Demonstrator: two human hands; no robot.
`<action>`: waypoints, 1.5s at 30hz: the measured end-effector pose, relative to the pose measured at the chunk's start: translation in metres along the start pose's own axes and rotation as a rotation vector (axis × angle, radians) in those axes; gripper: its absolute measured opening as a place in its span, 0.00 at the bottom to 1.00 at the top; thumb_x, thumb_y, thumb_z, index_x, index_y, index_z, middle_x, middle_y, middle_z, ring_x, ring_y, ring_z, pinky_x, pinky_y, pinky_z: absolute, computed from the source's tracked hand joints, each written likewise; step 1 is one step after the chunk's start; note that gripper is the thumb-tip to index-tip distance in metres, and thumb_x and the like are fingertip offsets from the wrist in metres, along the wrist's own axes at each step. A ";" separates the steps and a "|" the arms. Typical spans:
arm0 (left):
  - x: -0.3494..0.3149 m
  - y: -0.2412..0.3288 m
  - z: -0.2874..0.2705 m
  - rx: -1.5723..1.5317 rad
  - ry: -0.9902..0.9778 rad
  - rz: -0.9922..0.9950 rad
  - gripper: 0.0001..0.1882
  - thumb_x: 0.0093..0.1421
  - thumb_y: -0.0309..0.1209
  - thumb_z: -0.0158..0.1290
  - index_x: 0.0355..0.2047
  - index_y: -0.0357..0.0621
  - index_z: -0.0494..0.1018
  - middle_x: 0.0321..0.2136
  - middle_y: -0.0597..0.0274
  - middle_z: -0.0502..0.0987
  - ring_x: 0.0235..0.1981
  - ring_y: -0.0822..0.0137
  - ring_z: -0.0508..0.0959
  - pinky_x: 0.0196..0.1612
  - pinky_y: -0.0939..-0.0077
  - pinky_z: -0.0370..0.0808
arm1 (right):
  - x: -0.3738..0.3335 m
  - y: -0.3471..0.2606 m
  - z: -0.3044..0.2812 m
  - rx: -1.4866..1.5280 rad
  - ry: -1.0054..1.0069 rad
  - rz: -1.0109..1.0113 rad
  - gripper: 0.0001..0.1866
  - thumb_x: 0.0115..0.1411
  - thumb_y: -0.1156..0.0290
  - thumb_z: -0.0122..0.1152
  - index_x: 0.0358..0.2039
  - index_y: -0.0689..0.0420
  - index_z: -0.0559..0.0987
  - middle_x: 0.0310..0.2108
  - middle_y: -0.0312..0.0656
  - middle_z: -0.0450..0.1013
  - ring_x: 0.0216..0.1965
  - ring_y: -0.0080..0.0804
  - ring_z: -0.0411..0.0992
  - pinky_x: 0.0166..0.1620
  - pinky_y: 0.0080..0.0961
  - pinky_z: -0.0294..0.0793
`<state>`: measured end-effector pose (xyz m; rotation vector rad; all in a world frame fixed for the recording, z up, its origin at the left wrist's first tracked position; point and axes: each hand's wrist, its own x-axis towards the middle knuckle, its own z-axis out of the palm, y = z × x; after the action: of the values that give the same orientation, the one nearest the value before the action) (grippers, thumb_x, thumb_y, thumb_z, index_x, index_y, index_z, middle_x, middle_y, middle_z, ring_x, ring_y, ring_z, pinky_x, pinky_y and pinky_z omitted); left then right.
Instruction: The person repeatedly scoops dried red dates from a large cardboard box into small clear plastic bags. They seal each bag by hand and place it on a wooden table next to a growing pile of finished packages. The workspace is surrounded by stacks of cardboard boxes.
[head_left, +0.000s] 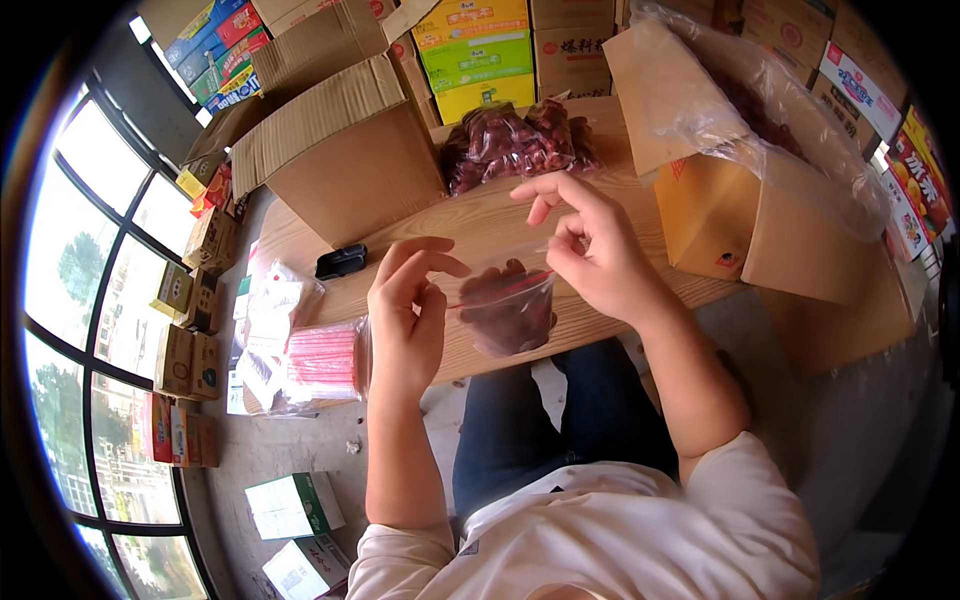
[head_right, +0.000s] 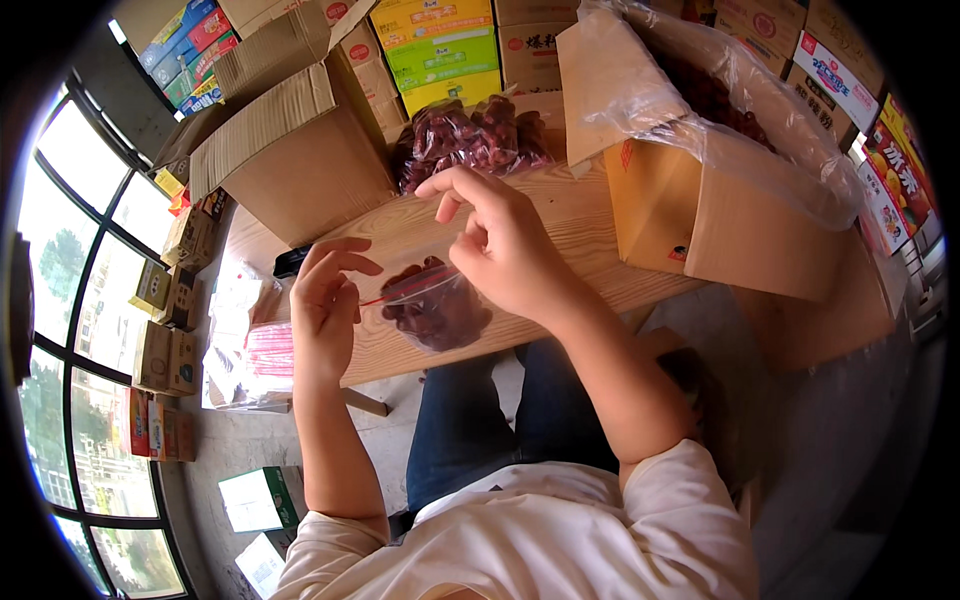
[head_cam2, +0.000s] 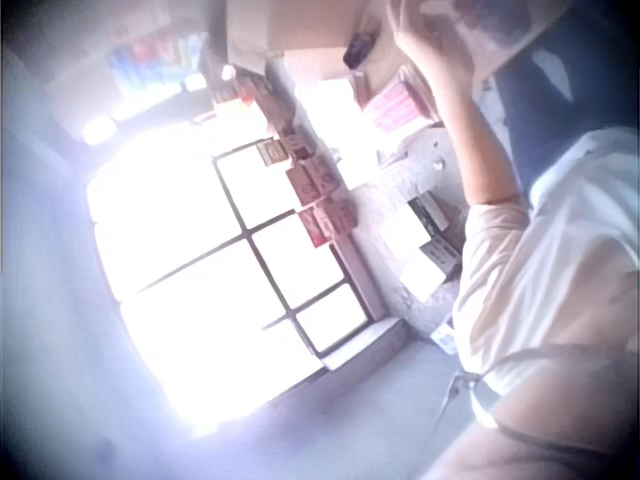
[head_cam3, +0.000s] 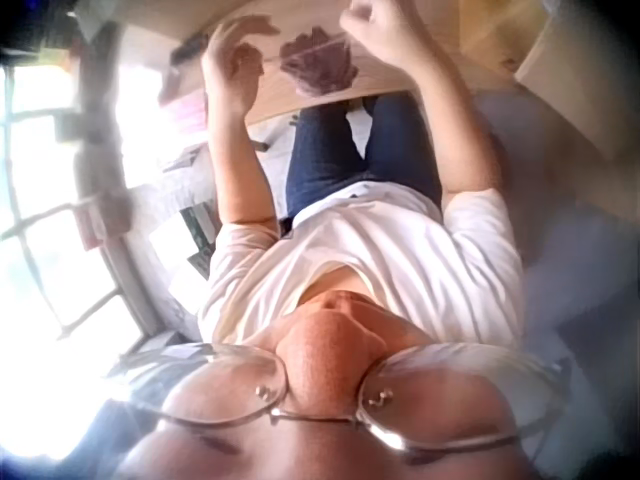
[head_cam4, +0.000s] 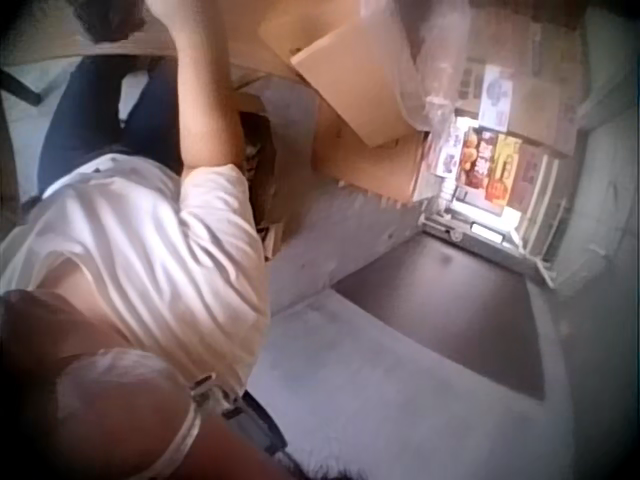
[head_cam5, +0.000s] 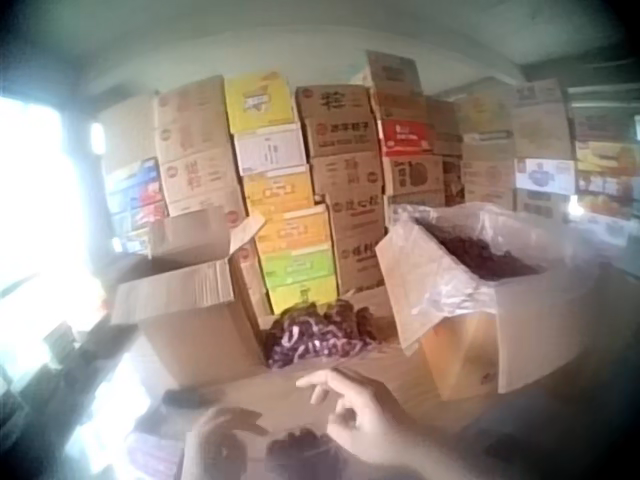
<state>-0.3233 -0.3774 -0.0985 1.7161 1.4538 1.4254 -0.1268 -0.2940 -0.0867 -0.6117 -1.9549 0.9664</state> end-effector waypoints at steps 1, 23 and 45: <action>0.004 -0.008 0.002 0.051 -0.026 0.067 0.20 0.44 0.11 0.36 0.32 0.33 0.76 0.43 0.55 0.74 0.25 0.72 0.73 0.26 0.83 0.67 | 0.001 0.001 0.003 -0.027 0.008 0.001 0.25 0.44 0.90 0.49 0.45 0.57 0.73 0.31 0.38 0.68 0.19 0.17 0.63 0.24 0.16 0.63; 0.017 -0.008 0.021 0.206 -0.073 0.183 0.24 0.42 0.10 0.35 0.33 0.36 0.78 0.43 0.49 0.75 0.40 0.57 0.76 0.42 0.71 0.72 | 0.010 0.031 0.013 -0.223 0.174 -0.076 0.21 0.43 0.90 0.49 0.39 0.58 0.73 0.30 0.41 0.67 0.29 0.29 0.68 0.28 0.22 0.69; 0.025 -0.019 0.013 -0.042 -0.176 -0.075 0.20 0.47 0.13 0.39 0.40 0.28 0.73 0.39 0.49 0.77 0.18 0.66 0.74 0.26 0.76 0.71 | 0.070 0.037 -0.308 -0.944 0.264 0.490 0.17 0.58 0.57 0.57 0.41 0.55 0.74 0.37 0.44 0.75 0.38 0.35 0.73 0.42 0.30 0.72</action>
<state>-0.3218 -0.3448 -0.1092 1.6966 1.3690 1.2244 0.1013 -0.1004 0.0218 -1.7047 -1.9772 0.1284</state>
